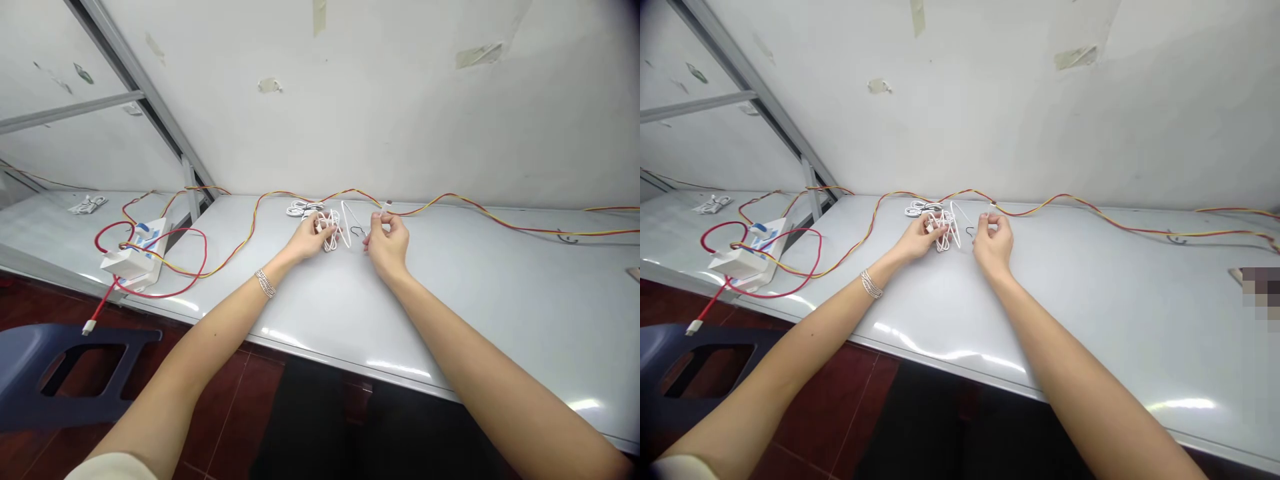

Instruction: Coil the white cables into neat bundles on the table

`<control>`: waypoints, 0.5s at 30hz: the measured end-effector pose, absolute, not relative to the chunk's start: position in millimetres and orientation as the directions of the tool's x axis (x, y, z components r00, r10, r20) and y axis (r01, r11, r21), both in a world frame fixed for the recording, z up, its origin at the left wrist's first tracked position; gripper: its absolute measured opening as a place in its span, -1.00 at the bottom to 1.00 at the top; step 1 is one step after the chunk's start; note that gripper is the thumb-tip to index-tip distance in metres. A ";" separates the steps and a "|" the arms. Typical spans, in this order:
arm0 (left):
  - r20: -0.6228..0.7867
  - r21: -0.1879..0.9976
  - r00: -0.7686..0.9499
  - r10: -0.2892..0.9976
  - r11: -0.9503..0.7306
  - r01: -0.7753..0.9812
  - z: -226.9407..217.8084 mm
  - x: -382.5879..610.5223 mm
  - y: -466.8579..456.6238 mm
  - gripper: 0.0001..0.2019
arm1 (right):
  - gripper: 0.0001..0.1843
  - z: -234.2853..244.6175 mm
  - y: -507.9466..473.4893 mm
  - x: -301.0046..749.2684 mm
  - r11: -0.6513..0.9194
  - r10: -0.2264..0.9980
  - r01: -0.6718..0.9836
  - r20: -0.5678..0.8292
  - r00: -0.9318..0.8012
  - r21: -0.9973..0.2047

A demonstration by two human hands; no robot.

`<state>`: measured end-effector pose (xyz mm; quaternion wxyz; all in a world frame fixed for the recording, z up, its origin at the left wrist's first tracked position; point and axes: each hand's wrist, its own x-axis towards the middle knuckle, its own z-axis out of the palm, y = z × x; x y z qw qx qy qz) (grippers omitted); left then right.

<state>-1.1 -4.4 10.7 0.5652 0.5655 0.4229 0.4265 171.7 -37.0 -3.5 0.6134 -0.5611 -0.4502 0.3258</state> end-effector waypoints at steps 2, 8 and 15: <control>-0.017 0.999 0.262 0.965 0.028 -0.036 12.6 0.4 -6.7 -0.76 | -0.44 0.2 -40.2 168.0 0.116 0.901 0.076 0.137 0.412 -0.990; -0.012 0.996 0.324 0.946 0.041 -0.082 18.6 0.4 -10.3 -0.77 | -0.41 2.3 -44.8 162.0 0.099 0.961 0.030 0.104 0.256 -0.995; 0.030 0.999 0.302 0.953 -0.024 -0.023 18.0 -2.5 -7.6 -0.79 | -0.44 0.5 -46.8 162.0 0.097 0.985 0.062 0.104 0.134 -0.993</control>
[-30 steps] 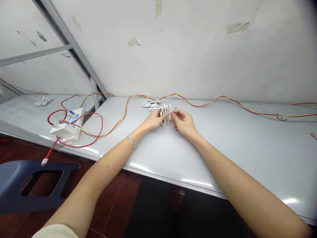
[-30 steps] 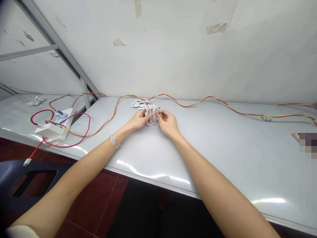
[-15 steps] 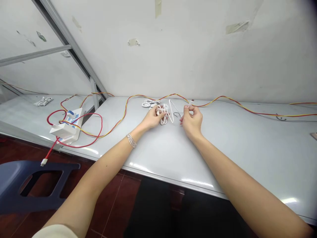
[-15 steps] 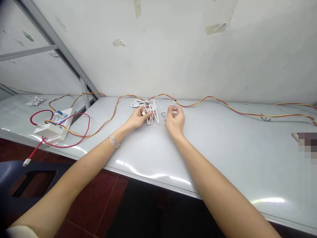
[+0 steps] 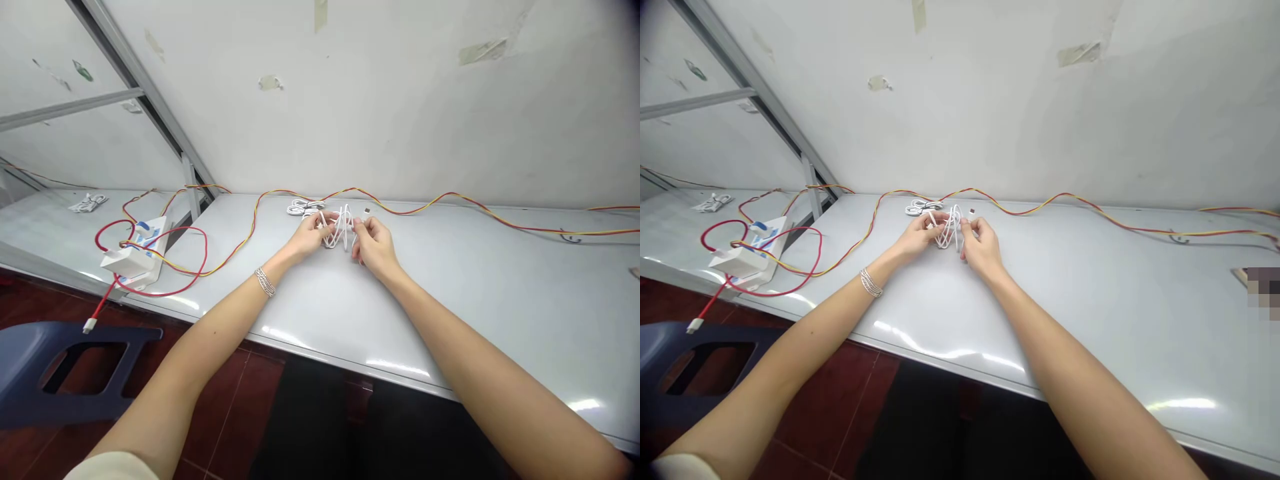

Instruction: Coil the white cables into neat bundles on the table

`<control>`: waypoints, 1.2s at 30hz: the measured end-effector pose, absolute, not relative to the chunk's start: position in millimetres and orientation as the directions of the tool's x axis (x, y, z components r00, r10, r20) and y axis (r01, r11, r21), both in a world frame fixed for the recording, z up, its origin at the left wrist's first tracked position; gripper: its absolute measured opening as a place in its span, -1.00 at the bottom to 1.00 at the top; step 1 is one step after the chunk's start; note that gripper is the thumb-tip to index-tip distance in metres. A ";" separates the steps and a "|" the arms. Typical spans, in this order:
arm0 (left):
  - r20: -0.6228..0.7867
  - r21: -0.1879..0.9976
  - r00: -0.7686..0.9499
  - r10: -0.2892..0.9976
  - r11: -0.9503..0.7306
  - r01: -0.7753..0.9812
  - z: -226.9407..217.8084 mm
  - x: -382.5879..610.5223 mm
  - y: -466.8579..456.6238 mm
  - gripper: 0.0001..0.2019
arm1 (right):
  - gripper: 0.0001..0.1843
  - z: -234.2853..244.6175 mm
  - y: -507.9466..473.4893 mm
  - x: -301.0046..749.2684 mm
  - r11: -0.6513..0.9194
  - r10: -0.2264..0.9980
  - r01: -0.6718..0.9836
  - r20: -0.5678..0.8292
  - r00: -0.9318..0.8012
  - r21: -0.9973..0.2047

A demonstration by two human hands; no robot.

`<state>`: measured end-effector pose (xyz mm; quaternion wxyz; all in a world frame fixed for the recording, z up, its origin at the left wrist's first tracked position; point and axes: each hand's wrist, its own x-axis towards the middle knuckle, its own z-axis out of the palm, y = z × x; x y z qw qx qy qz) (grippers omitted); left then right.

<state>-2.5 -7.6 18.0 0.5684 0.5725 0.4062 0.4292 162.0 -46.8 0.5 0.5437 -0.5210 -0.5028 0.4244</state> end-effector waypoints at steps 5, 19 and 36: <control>0.105 0.986 0.321 0.941 -0.140 0.088 17.4 -5.5 -5.1 -0.71 | -0.44 0.8 -48.8 161.1 0.124 0.984 0.095 0.135 0.115 -0.988; 0.099 0.975 0.310 0.946 -0.154 0.160 7.0 -4.4 -2.4 -0.67 | -0.46 0.1 -43.1 162.4 0.092 0.992 0.046 0.095 0.086 -0.995; -0.025 0.995 0.048 0.999 0.029 -0.097 20.7 -2.3 -1.8 -0.57 | -0.45 6.8 -44.0 162.0 0.046 0.990 -0.066 0.037 0.133 -0.997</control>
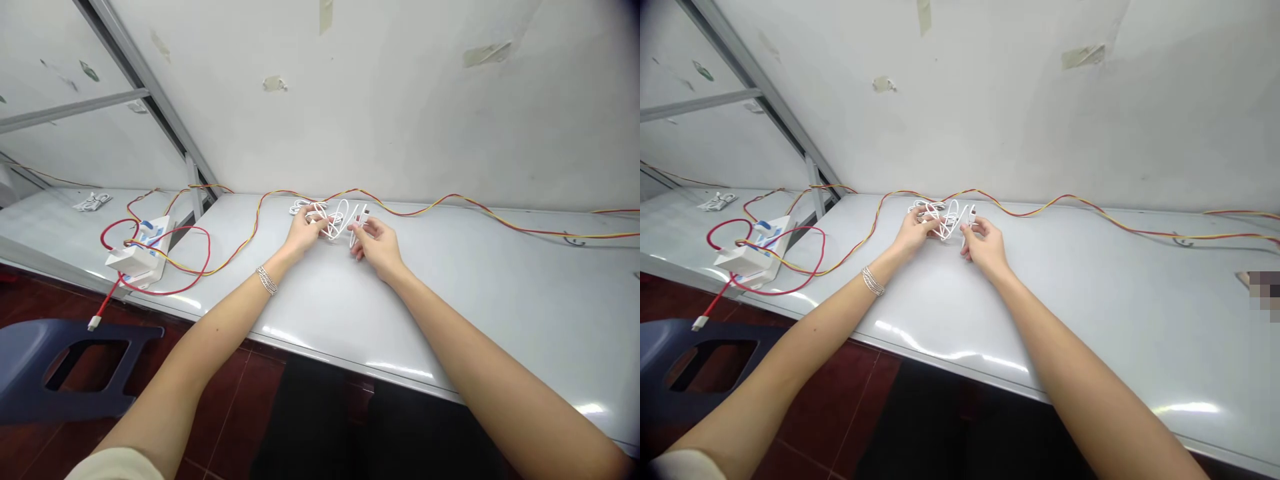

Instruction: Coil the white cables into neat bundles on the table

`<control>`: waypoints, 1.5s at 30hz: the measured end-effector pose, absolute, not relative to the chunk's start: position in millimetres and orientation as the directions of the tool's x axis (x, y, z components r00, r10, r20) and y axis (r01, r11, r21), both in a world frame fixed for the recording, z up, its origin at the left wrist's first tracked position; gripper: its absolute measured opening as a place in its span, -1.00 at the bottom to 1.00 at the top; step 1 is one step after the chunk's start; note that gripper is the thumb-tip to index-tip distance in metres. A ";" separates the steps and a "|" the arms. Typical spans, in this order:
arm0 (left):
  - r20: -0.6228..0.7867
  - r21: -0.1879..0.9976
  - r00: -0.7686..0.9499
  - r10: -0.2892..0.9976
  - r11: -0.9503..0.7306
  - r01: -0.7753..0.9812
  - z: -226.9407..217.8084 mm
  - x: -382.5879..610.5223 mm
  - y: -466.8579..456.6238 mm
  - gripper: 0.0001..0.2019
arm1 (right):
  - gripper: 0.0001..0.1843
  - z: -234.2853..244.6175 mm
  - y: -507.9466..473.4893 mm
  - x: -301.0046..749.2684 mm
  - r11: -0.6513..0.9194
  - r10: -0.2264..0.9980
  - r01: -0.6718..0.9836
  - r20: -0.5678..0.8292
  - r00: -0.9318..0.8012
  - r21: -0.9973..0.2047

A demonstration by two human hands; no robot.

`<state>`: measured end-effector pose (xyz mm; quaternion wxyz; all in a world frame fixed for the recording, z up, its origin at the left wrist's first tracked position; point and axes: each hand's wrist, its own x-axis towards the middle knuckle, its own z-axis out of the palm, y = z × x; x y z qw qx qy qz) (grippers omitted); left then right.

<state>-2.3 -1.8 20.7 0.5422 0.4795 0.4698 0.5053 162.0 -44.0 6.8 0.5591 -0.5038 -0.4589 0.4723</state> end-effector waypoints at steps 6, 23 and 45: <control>0.010 0.998 0.164 0.986 0.000 -0.059 24.4 -4.2 -5.9 -0.63 | -0.39 7.9 -45.8 161.8 0.070 0.995 -0.047 0.067 0.075 -0.996; -0.023 0.995 0.205 0.978 0.002 0.100 24.7 -3.9 -9.8 -0.60 | -0.44 5.1 -47.0 162.1 0.092 0.995 0.038 0.091 -0.028 -0.995; 0.001 0.998 0.331 0.944 0.021 -0.064 16.5 -6.7 -4.5 -0.40 | -0.33 10.5 -51.1 169.0 0.081 0.994 0.322 0.051 -0.101 -0.943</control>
